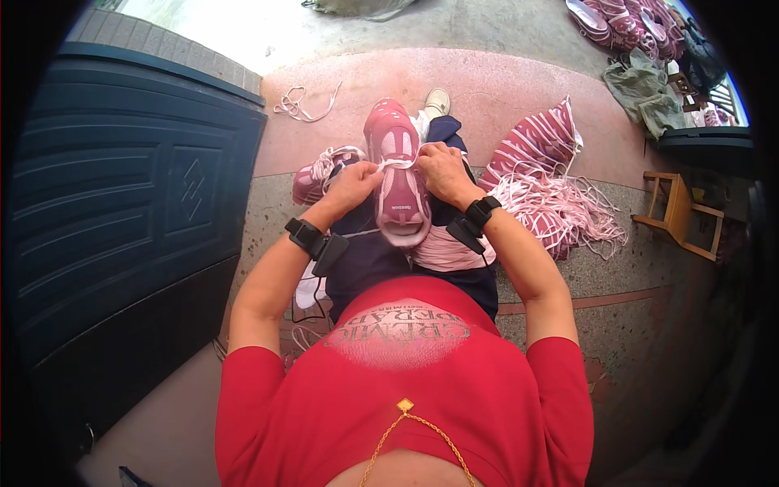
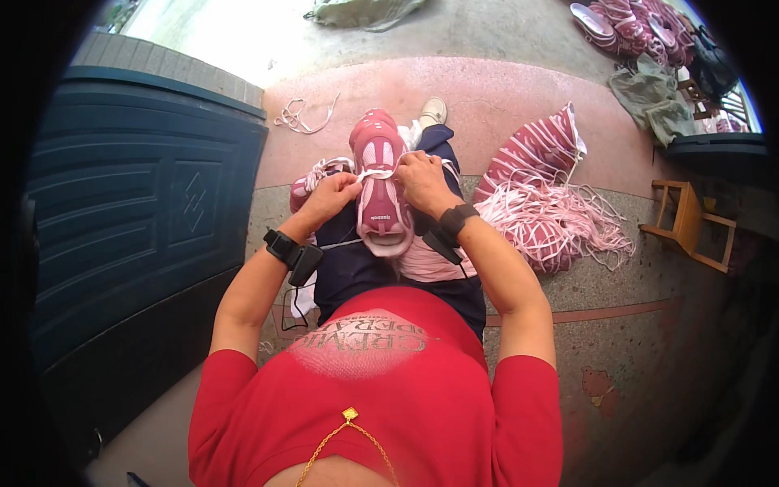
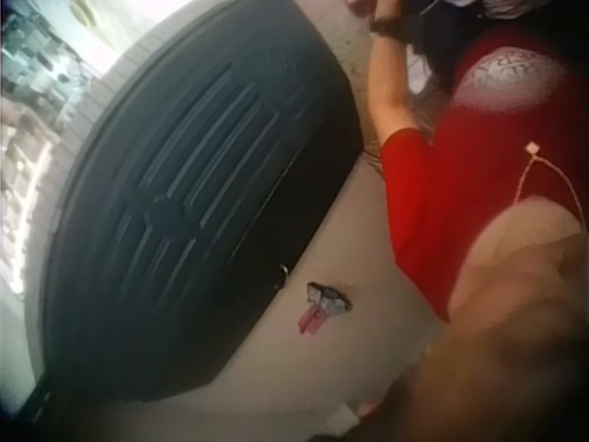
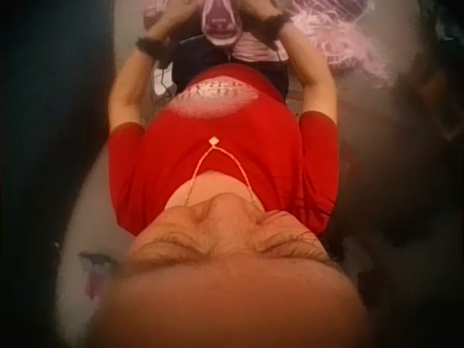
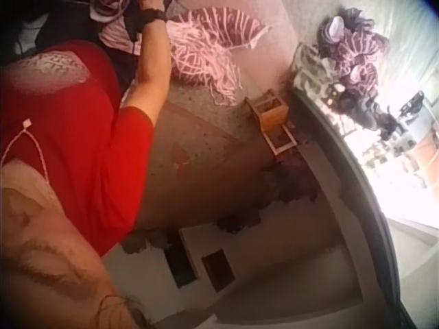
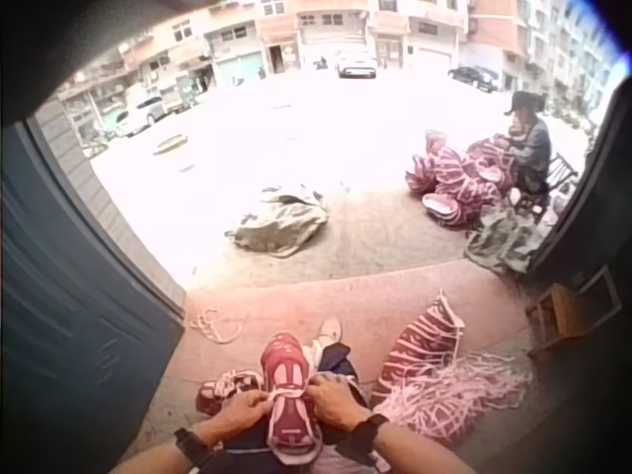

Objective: The person sits on the floor and repeatedly threads a long pink shoelace through the eyelets of a pink sneaker held on their lap. They pull the lace taut, adjust the loops, and continue lacing the same shoe throughout the clip.

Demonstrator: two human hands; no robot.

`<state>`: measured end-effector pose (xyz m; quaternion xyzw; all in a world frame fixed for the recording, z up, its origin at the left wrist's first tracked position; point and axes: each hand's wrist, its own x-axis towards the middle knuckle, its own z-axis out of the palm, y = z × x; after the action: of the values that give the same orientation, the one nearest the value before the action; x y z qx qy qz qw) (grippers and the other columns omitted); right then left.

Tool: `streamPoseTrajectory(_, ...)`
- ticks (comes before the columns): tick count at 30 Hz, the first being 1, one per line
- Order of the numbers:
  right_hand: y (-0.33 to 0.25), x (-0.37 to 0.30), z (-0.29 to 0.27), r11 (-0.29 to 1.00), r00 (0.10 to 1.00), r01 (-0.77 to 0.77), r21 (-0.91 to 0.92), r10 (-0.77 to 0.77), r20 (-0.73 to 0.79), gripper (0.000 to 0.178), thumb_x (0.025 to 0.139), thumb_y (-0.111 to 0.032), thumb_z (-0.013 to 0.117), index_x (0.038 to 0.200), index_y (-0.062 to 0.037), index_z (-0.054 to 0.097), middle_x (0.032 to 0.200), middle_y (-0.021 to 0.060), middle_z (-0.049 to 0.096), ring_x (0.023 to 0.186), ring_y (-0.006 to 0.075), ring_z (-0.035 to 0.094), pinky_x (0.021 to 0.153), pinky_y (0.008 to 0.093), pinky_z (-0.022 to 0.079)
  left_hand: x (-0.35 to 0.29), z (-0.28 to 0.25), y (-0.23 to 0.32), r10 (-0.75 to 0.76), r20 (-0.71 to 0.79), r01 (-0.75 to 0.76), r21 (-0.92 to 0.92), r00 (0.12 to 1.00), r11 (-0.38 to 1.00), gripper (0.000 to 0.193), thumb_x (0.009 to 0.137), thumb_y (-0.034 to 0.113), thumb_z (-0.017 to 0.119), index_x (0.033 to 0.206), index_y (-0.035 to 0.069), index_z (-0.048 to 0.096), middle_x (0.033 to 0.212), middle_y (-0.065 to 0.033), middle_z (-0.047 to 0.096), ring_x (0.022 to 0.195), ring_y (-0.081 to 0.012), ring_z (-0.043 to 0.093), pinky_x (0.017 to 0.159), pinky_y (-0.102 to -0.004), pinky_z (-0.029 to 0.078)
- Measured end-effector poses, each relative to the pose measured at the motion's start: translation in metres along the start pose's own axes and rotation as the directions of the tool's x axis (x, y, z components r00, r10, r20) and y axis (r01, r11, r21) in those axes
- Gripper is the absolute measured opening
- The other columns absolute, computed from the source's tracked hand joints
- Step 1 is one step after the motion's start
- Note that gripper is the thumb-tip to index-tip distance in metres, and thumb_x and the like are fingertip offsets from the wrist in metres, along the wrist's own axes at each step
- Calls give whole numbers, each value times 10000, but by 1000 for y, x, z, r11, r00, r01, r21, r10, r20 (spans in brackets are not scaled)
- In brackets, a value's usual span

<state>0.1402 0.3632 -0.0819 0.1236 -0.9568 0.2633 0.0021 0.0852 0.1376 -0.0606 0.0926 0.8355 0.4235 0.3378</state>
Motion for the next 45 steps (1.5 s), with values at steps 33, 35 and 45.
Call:
streamPoseTrajectory(33, -31, 1, -11, 965, 998, 19, -261, -5, 56, 324, 857, -327, 542, 822, -32, 670, 915, 129, 605, 938, 269, 531, 778, 441, 371, 11, 19, 4, 430, -332, -171, 590, 839, 789, 203, 857, 225, 559, 798, 53, 649, 742, -165, 637, 717, -362, 621, 657, -472, 462)
streamPoseTrajectory(35, -29, 1, -14, 977, 992, -6, -212, 34, 125, 353, 859, -358, 541, 859, -29, 669, 967, 149, 603, 980, 285, 529, 807, 456, 375, 10, 23, 4, 386, -317, -146, 578, 866, 803, 204, 847, 253, 570, 789, 76, 652, 731, -141, 637, 743, -334, 610, 676, -457, 426)
streamPoseTrajectory(45, -14, 5, -1, 980, 982, -24, -199, 60, 180, 243, 792, -198, 540, 948, -50, 652, 990, 148, 597, 1012, 311, 536, 802, 472, 407, -24, 27, 31, 467, -143, -84, 898, 873, 433, 199, 790, 234, 611, 937, 100, 618, 882, -46, 593, 942, -259, 506, 746, -427, 365)
